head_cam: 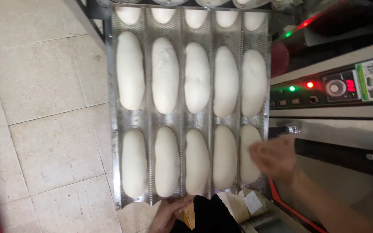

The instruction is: Scoring long loaves of dough on cooling rack trays using a razor tool before baking.

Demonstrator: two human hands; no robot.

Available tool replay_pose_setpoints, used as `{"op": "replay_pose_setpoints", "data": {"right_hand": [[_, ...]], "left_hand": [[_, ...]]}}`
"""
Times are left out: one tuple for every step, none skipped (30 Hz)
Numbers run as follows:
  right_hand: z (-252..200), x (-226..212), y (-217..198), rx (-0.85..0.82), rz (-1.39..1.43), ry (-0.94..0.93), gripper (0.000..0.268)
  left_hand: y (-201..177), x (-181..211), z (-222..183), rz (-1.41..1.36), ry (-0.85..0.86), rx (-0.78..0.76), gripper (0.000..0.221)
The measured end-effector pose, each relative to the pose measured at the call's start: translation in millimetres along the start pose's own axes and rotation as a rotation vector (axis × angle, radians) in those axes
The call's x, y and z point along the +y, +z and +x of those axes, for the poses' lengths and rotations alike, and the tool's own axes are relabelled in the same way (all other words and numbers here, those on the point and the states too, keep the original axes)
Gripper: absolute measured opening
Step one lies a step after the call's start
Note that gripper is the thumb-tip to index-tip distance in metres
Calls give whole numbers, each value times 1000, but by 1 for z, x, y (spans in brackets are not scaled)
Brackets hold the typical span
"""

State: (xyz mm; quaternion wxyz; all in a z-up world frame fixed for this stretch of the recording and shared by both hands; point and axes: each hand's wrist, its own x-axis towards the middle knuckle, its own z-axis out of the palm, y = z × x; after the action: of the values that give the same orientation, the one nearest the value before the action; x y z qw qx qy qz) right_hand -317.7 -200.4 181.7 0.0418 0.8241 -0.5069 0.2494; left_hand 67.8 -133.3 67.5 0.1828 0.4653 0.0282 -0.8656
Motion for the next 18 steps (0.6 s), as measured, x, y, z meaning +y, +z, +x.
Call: {"op": "replay_pose_setpoints", "data": {"right_hand": [[-15,17,-1,23,-50,22,13],[2,35,-3,25,-58,28,13],[20,53,-5,52,-107,71,13],[38,71,-6,83,-151,114,13],[53,78,-7,89,-155,120,13],[69,84,-6,136,-150,105,12],[85,90,-5,184,-145,89,11],[91,93,-3,186,-145,93,11],[98,96,-1,205,-150,82,13],[104,99,0,219,-155,69,15],[101,98,1,217,-154,71,15],[98,96,1,202,-152,69,16],[94,95,1,188,-149,66,17],[88,81,-6,184,-150,68,17],[83,68,-13,-54,-197,180,18],[78,55,-20,-295,-245,286,20],[48,38,-23,-297,-248,286,20],[19,23,-26,-296,-177,242,18]], "left_hand": [[14,14,-9,4,-92,120,64],[5,8,-3,12,-95,115,64],[-2,3,3,16,-98,106,65],[-12,-1,7,20,-97,101,66],[-5,2,5,30,-97,100,66],[1,5,2,15,-63,97,66],[7,8,-1,-1,-30,94,68],[5,8,0,4,-30,96,68],[3,8,1,-6,-42,108,68],[2,5,2,-20,-56,118,69],[0,4,3,-20,-60,120,69],[-3,2,3,-34,-44,104,68],[-6,-1,3,-48,-28,89,68],[-3,1,1,-49,-31,89,68],[0,4,-2,-62,-30,80,68],[4,7,-4,-75,-28,68,68],[3,5,-3,-77,-30,65,68],[2,5,-1,-41,-21,89,70]]}}
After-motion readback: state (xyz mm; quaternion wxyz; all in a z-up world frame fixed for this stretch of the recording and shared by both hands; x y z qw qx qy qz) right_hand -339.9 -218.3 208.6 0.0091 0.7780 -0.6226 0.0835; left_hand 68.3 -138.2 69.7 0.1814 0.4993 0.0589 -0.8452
